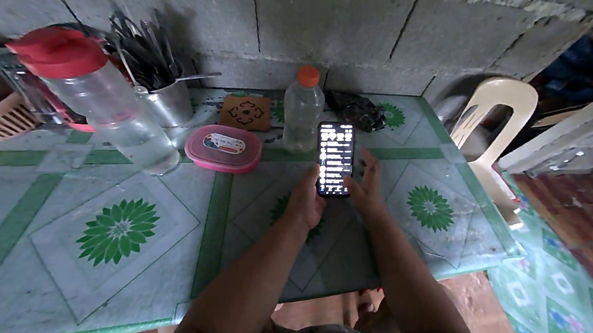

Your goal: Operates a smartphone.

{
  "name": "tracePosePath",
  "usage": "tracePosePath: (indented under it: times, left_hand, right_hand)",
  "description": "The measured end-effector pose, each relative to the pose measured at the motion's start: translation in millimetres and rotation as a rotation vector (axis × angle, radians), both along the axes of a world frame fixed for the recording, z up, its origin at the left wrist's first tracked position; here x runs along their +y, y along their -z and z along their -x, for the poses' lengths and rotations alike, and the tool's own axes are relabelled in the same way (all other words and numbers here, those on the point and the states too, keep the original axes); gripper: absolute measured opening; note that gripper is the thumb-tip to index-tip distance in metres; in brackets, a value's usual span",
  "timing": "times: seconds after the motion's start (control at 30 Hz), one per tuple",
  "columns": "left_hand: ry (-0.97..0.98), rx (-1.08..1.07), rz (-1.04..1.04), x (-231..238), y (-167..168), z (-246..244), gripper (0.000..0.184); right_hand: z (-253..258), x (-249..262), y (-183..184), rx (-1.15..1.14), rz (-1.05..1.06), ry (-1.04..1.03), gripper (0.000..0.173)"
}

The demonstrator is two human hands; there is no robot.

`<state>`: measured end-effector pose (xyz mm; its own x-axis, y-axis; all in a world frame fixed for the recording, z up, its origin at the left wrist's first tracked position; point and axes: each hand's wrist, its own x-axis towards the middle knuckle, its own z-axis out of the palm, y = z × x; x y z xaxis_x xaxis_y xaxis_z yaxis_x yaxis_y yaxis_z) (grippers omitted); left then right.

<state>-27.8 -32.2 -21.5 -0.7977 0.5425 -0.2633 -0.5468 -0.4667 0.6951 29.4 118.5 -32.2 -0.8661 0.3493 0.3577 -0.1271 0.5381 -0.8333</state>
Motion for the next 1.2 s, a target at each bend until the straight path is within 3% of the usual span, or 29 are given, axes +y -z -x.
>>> tracePosePath:
  times: [0.13, 0.4, 0.57, 0.67, 0.8, 0.87, 0.97, 1.13, 1.2]
  left_hand:
    - [0.019, 0.018, 0.044, 1, 0, -2, 0.043]
    - [0.018, 0.026, 0.066, 3, 4, -3, 0.042]
    - [0.029, 0.047, 0.043, 0, 4, -4, 0.042]
    - [0.03, 0.061, 0.055, 0, 6, -4, 0.044]
    - [0.011, 0.029, 0.045, 3, 6, -3, 0.044]
    - [0.013, 0.03, 0.047, 3, 6, -4, 0.044]
    - [0.02, 0.033, 0.033, 2, 6, -3, 0.044]
    - [0.006, 0.016, 0.036, 3, 3, -3, 0.043]
    - [0.004, 0.009, 0.043, 3, 2, -3, 0.043]
  right_hand:
    - [-3, -6, -3, 0.071, -0.272, 0.109, 0.065]
    - [-6, -11, -8, 0.039, -0.343, 0.156, 0.06]
    - [-4, -8, -1, 0.173, -0.121, 0.111, 0.069]
    - [-3, -5, -2, 0.106, 0.219, 0.013, 0.074]
    - [1, 4, -3, -0.027, 0.648, -0.121, 0.064]
    - [3, 5, -2, -0.061, 0.785, -0.156, 0.071]
    - [4, 4, -2, -0.044, 0.838, -0.192, 0.079]
    - [2, 1, -2, -0.13, 0.702, -0.194, 0.058]
    - [2, -1, -4, -0.167, 0.66, -0.226, 0.073]
